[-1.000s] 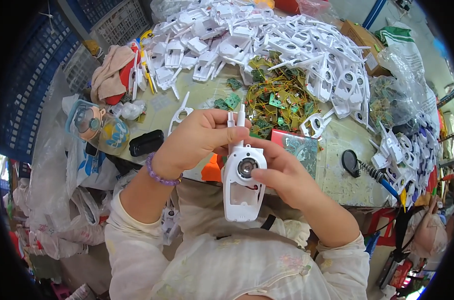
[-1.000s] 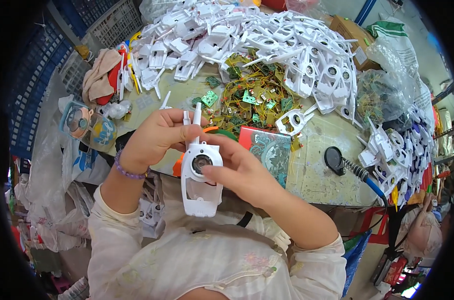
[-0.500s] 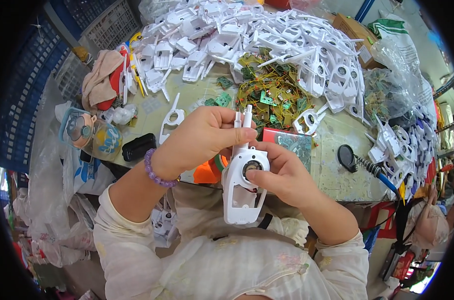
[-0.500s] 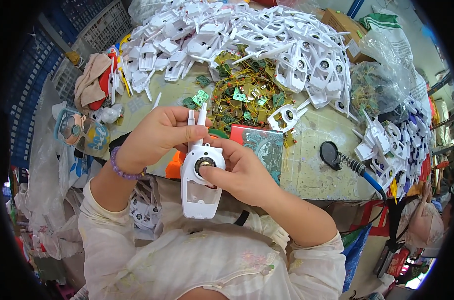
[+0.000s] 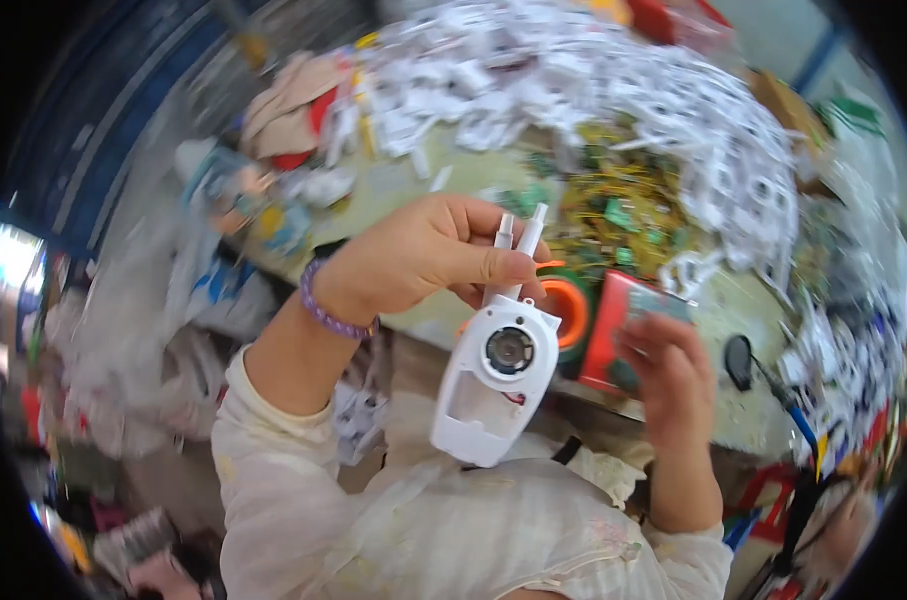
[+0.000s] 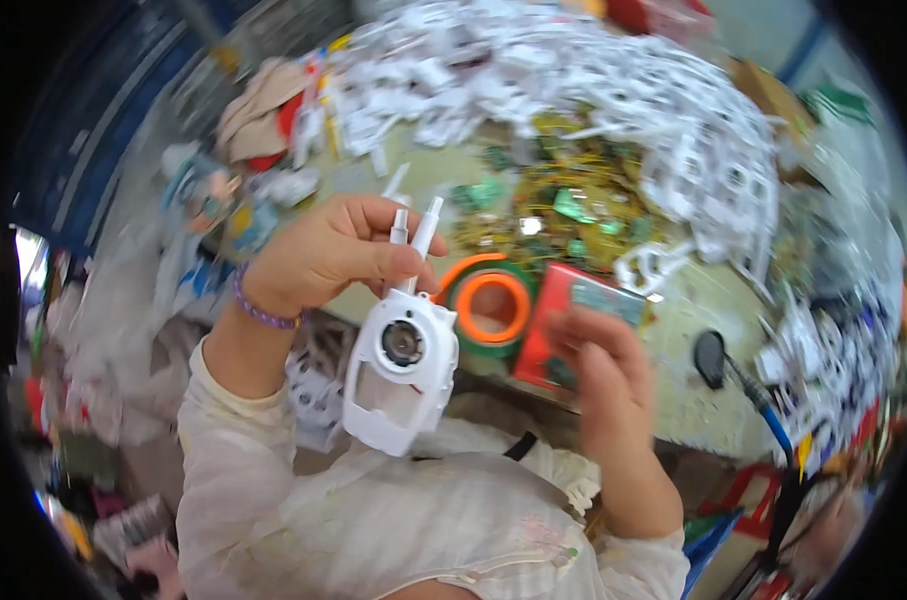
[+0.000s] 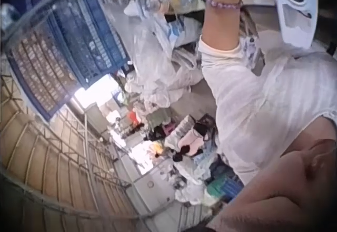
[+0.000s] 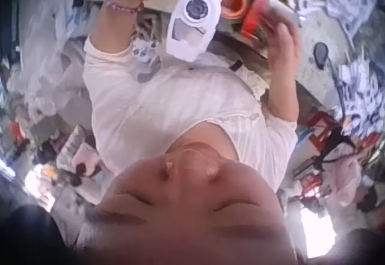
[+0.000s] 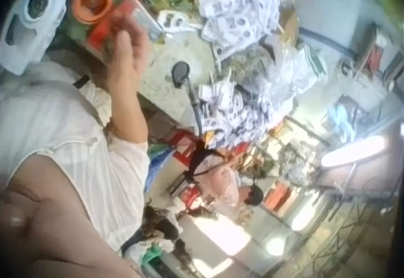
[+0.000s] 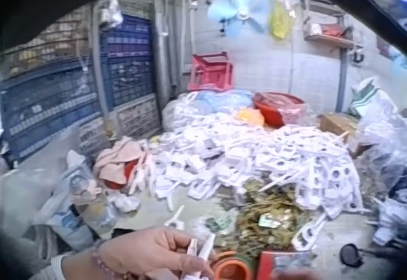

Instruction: Assembling and soldering electronic components into plastic housings for toy walkie-talkies.

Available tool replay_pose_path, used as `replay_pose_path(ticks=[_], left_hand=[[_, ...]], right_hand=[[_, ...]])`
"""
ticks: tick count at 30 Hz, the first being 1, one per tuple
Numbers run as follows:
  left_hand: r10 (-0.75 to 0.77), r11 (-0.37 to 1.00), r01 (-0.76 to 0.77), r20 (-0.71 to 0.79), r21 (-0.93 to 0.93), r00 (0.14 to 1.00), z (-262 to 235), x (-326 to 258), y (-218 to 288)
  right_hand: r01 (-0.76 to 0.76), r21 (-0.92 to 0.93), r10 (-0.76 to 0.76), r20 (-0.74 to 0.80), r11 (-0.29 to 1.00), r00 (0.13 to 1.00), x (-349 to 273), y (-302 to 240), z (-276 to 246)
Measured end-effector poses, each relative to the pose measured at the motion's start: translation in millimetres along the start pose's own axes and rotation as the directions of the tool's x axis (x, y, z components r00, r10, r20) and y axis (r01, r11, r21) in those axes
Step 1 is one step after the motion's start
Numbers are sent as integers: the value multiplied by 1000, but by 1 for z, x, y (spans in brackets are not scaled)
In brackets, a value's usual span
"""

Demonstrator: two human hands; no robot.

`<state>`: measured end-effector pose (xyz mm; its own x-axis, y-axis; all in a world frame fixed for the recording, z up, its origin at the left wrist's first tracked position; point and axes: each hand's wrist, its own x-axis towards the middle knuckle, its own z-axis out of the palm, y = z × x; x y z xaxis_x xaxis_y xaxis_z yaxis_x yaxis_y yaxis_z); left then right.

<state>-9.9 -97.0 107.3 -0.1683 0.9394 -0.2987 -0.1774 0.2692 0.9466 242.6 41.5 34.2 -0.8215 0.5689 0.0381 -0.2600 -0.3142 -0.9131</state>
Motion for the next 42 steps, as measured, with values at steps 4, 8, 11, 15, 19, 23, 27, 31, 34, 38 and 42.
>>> replay_pose_path(ticks=[4, 8, 11, 15, 19, 23, 27, 31, 34, 38, 42], left_hand=[[65, 994, -51, -143, 98, 988, -57, -79, -16], [-95, 988, 145, -562, 45, 822, -116, -160, -92], [-289, 950, 294, -645, -103, 707, -156, -216, -192], [-436, 895, 208, -676, -395, 594, -170, -254, -319], [-455, 855, 34, -718, -517, 528, -164, -253, -395], [-301, 845, 519, -915, -125, 269, -165, -229, -406], [397, 901, 231, -912, 366, -103, -139, -180, -352], [676, 725, 105, -733, 681, 77, -45, -82, -226], [878, 393, 0, -376, 919, 296, -1, -18, -189], [812, 575, -476, -390, 665, 434, 8, 25, -181], [654, 753, -367, -556, 547, 514, -2, 18, -207]], right_hand=[[147, -210, -142, 37, 967, 989, -47, -8, -30], [62, -105, -51, 101, 993, 994, -62, 9, -25], [-69, -147, 94, 166, 987, 982, -66, 22, -9], [-179, -223, 233, 243, 958, 942, -64, 31, 7], [-200, -224, 256, 258, 954, 932, -68, 36, 11], [-142, -268, 196, 187, 953, 963, -72, 34, 5], [314, -448, -273, 155, 837, 949, -70, 41, -21], [419, -654, -608, -78, 629, 790, -63, 48, -58], [381, -799, -618, 16, 464, 786, -52, 40, -78], [353, -850, -633, 30, 392, 774, -30, 25, -77], [309, -788, -521, -17, 532, 854, -2, 6, -74]])
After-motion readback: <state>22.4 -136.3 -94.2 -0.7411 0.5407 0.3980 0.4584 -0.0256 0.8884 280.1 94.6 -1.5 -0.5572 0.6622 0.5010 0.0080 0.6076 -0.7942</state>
